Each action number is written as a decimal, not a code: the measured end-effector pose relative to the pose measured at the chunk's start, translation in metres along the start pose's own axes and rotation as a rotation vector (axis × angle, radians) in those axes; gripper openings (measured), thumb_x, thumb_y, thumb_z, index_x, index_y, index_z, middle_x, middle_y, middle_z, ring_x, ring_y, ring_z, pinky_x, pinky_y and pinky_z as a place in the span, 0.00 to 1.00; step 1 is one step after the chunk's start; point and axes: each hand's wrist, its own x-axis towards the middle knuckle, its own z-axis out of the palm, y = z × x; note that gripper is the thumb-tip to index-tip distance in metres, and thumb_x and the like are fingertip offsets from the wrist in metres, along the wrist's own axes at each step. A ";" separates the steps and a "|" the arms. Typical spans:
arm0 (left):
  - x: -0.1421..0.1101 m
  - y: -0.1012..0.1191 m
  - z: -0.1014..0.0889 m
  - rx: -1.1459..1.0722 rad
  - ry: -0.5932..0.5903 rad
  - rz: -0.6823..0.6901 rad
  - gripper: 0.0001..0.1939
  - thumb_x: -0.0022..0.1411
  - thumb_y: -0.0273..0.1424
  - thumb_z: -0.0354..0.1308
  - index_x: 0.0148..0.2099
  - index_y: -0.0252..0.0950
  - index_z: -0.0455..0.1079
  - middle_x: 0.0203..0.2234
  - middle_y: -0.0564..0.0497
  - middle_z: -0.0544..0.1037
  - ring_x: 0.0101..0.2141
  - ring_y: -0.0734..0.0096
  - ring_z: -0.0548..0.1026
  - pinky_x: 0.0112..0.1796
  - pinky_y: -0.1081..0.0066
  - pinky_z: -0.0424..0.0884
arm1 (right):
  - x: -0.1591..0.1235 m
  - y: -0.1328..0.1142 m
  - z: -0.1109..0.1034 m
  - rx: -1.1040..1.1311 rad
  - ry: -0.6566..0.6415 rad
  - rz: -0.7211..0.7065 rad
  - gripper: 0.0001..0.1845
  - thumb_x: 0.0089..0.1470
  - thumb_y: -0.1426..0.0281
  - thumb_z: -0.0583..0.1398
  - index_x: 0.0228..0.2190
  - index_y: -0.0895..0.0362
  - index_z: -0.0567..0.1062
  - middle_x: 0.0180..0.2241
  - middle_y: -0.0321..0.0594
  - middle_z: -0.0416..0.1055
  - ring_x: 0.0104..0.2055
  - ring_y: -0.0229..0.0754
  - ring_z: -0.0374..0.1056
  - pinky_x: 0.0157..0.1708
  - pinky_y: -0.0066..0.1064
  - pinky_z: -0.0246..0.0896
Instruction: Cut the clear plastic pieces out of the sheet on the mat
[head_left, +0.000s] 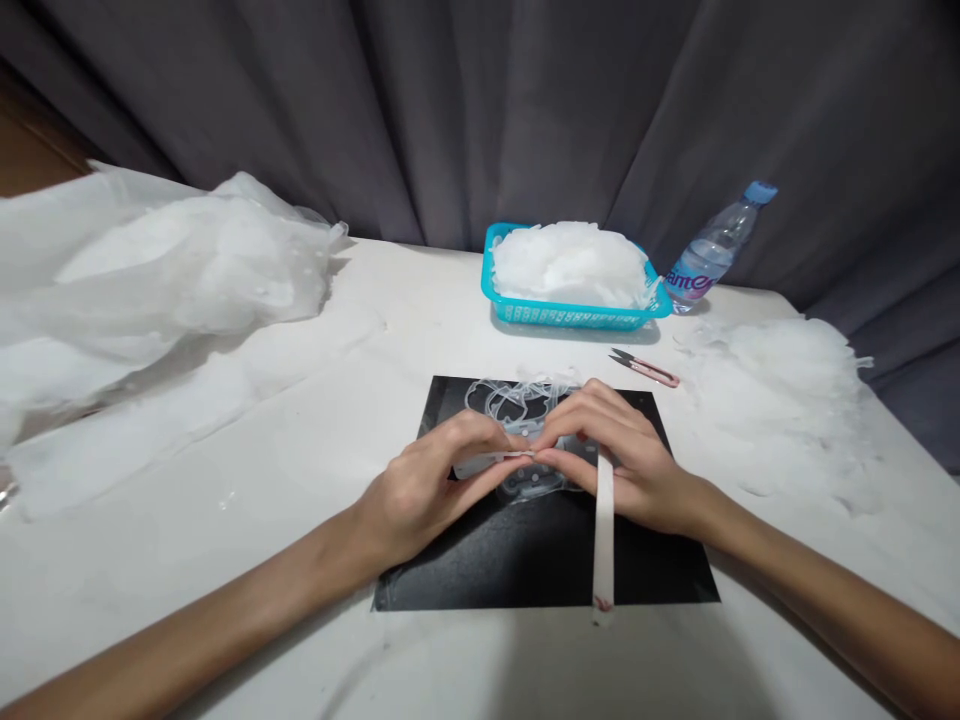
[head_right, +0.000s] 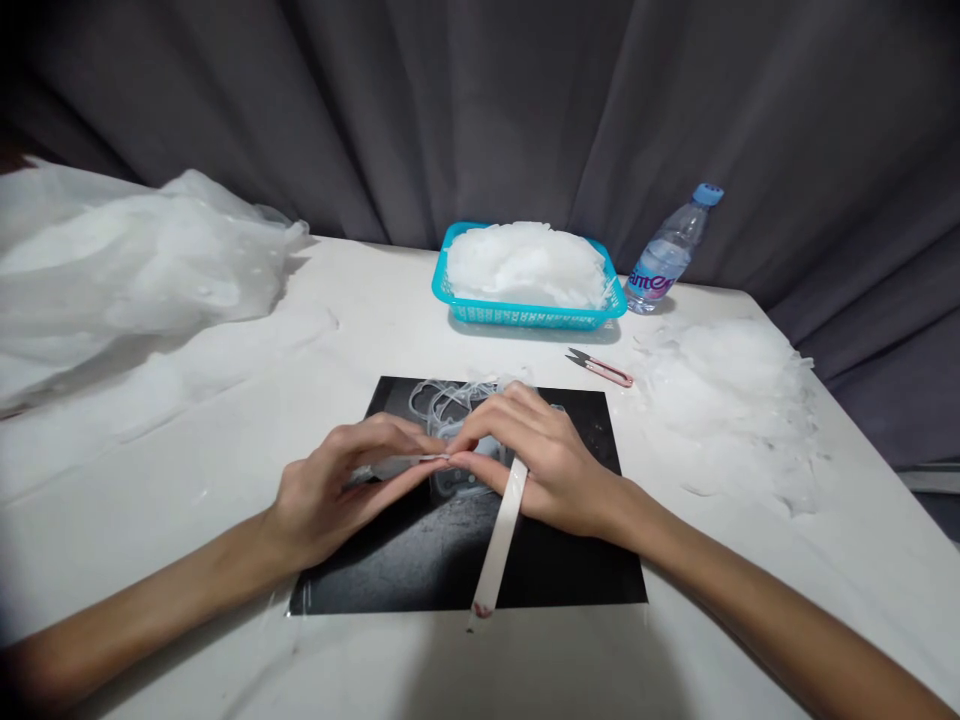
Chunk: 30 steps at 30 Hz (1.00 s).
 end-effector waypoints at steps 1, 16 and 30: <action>-0.001 -0.001 0.000 0.007 0.005 0.000 0.17 0.68 0.21 0.65 0.55 0.39 0.67 0.43 0.49 0.82 0.43 0.66 0.85 0.43 0.68 0.86 | -0.001 0.000 0.000 -0.005 -0.004 -0.003 0.04 0.68 0.72 0.63 0.44 0.53 0.74 0.39 0.39 0.78 0.40 0.43 0.69 0.42 0.38 0.63; 0.009 -0.006 -0.008 0.423 -0.546 -0.028 0.17 0.75 0.42 0.57 0.60 0.41 0.72 0.59 0.46 0.77 0.57 0.55 0.75 0.57 0.56 0.71 | -0.025 0.054 -0.144 -0.558 0.650 0.729 0.05 0.58 0.69 0.62 0.30 0.50 0.71 0.27 0.40 0.71 0.28 0.45 0.66 0.30 0.38 0.58; 0.018 -0.004 -0.007 0.620 -0.423 0.112 0.14 0.74 0.41 0.58 0.50 0.37 0.77 0.47 0.43 0.81 0.49 0.53 0.79 0.53 0.57 0.73 | -0.051 0.048 -0.168 -0.922 0.489 0.494 0.24 0.74 0.56 0.46 0.35 0.50 0.76 0.38 0.48 0.70 0.55 0.61 0.65 0.59 0.64 0.53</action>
